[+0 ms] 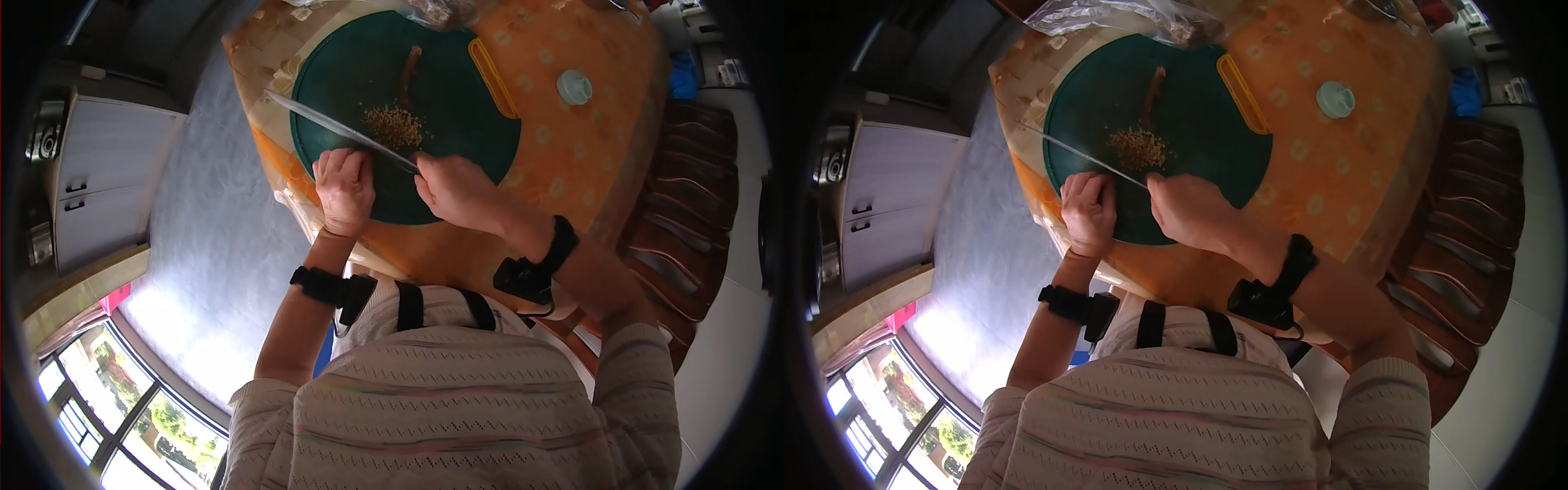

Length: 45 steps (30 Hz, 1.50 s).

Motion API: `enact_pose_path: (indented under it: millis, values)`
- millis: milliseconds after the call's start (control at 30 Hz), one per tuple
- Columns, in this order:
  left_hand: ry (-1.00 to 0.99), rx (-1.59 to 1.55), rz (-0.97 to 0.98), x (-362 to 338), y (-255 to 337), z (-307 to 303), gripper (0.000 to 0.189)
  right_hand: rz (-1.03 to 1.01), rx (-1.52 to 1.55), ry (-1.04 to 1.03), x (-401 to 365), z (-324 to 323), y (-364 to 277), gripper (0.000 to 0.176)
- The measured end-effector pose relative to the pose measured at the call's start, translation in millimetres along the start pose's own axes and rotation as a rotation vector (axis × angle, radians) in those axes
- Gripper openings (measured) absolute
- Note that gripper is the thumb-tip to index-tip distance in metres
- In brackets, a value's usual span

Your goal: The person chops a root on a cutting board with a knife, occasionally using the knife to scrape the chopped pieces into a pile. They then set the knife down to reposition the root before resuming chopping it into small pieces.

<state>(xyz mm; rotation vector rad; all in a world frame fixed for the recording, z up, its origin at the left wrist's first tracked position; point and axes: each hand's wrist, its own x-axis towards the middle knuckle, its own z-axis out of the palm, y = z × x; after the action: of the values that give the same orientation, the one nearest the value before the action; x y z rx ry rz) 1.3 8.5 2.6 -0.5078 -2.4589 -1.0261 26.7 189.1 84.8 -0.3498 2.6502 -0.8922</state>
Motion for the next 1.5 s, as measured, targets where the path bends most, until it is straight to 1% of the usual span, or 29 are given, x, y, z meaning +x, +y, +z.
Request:
enact_pose_path:
  millis: [67, 133, 233, 267, 333, 467, 667, 767, 833, 867, 933, 1067, 1167, 1267, 1333, 1367, 1433, 1500]
  values:
    - [-0.008, 0.012, 0.014, -2, 0, -2, 0.013, -0.016, 0.016, 0.027, -1, 0, 5, 0.011]
    - [-0.011, 0.003, 0.002, -4, 1, -3, 0.014, 0.080, 0.049, -0.023, -2, -8, -3, 0.012]
    - [0.015, -0.015, -0.015, -3, 0, -1, 0.015, 0.096, -0.001, -0.094, -6, -17, -9, 0.012]
    - [0.025, -0.020, -0.017, -5, -1, -1, 0.015, 0.093, -0.004, -0.104, -8, -16, -7, 0.012]
    - [0.030, -0.020, -0.025, -5, 0, -1, 0.015, 0.033, -0.049, -0.051, -10, -13, -4, 0.011]
    - [0.041, -0.020, 0.003, -3, 0, 0, 0.015, -0.007, -0.029, -0.077, -4, -9, -3, 0.011]
    - [0.020, -0.005, 0.005, -4, -1, 0, 0.016, -0.049, -0.051, 0.026, 1, 3, 0, 0.011]
    - [0.039, -0.019, -0.003, -4, 0, 1, 0.016, 0.007, 0.003, 0.010, 0, -5, -1, 0.013]
    - [0.042, -0.018, -0.009, -4, 0, 1, 0.016, 0.090, 0.002, -0.084, -2, -14, -5, 0.010]
    - [0.046, -0.017, -0.012, -4, 0, 1, 0.015, 0.088, -0.002, -0.089, -4, -14, -4, 0.010]
    - [0.051, -0.017, -0.017, -4, 0, 1, 0.015, 0.007, -0.014, -0.041, -7, -15, -4, 0.014]
    - [0.034, 0.004, -0.024, -2, 3, -2, 0.013, 0.065, -0.003, -0.122, -3, -16, -11, 0.009]
    - [0.033, -0.019, -0.009, -3, 2, 0, 0.015, 0.022, -0.041, -0.052, 0, -2, -6, 0.008]
    - [0.029, -0.012, -0.010, -4, 0, 1, 0.014, -0.040, -0.053, 0.030, 1, 3, 1, 0.014]
    - [0.032, -0.014, 0.000, -4, 0, 0, 0.014, 0.013, 0.062, 0.014, 2, -1, 4, 0.015]
    - [0.042, -0.019, -0.007, -4, 1, 0, 0.014, 0.012, 0.063, 0.014, 1, -2, 3, 0.015]
    - [0.043, -0.024, -0.009, -5, 0, 0, 0.014, 0.101, 0.040, -0.051, 0, -12, -3, 0.012]
    - [0.049, -0.026, -0.016, -5, -1, 1, 0.014, 0.090, 0.041, -0.072, -2, -17, -5, 0.011]
